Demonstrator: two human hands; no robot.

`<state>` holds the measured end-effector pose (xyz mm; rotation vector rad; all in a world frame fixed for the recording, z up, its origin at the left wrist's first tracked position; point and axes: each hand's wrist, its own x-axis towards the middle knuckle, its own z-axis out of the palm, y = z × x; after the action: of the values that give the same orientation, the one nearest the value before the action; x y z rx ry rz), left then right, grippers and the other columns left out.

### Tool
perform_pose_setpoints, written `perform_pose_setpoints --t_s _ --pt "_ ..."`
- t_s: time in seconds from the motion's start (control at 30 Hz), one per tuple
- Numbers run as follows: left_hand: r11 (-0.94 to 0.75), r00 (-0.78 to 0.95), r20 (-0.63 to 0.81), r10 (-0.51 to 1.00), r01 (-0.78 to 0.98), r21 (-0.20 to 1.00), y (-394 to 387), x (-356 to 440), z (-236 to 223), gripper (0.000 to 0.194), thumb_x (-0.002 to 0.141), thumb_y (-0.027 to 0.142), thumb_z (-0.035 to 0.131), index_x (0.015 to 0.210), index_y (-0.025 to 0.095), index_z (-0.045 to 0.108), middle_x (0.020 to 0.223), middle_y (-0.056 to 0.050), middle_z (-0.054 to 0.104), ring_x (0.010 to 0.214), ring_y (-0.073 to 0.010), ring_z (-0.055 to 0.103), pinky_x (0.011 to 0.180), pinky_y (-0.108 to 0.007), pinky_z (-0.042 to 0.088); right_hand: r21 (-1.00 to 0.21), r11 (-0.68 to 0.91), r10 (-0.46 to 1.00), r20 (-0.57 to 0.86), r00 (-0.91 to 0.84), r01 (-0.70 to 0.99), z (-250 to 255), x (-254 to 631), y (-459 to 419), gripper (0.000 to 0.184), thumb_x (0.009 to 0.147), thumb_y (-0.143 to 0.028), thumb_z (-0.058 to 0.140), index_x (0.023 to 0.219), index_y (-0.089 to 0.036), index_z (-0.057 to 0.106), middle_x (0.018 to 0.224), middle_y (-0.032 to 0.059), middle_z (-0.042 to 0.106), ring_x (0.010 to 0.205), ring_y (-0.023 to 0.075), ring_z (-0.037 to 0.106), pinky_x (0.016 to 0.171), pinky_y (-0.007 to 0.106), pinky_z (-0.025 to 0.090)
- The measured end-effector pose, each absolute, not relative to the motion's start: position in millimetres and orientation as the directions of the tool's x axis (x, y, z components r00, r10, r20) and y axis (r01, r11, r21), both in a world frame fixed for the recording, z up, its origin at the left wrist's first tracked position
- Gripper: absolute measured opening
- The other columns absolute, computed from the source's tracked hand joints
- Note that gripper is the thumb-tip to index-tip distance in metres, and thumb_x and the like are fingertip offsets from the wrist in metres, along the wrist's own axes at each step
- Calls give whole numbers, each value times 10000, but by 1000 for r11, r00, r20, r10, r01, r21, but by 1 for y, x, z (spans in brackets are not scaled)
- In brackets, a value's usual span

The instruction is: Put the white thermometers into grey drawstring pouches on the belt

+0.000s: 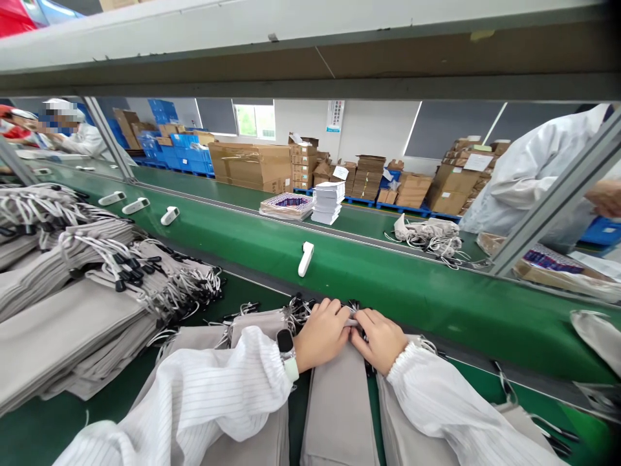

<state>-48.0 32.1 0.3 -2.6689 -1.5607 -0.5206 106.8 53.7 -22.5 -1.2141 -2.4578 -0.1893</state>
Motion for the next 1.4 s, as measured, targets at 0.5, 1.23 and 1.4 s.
perform_pose_setpoints --t_s 0.5,1.23,1.4 --pt "-518 447 345 825 843 148 34 -48 -6 175 802 212 449 964 151 477 957 -72 482 882 -227 414 743 -362 374 -438 410 911 153 -383 800 18 52 114 290 817 -380 322 1061 -286 447 847 18 564 763 151 554 698 271 377" --pt "-618 477 419 773 716 325 37 -50 5 52 703 137 432 745 138 463 774 -58 476 857 -219 420 790 -349 379 -924 134 913 256 -318 -358 47 102 119 954 499 -232 739 1272 -281 181 874 9 617 780 180 610 828 392 434" --pt "-661 529 398 749 564 494 49 -63 15 105 807 186 358 783 162 457 791 -28 486 819 -172 440 731 -288 383 -892 119 905 278 -321 -437 63 105 92 992 534 -205 721 1257 -389 67 886 -24 562 777 184 611 762 433 466"
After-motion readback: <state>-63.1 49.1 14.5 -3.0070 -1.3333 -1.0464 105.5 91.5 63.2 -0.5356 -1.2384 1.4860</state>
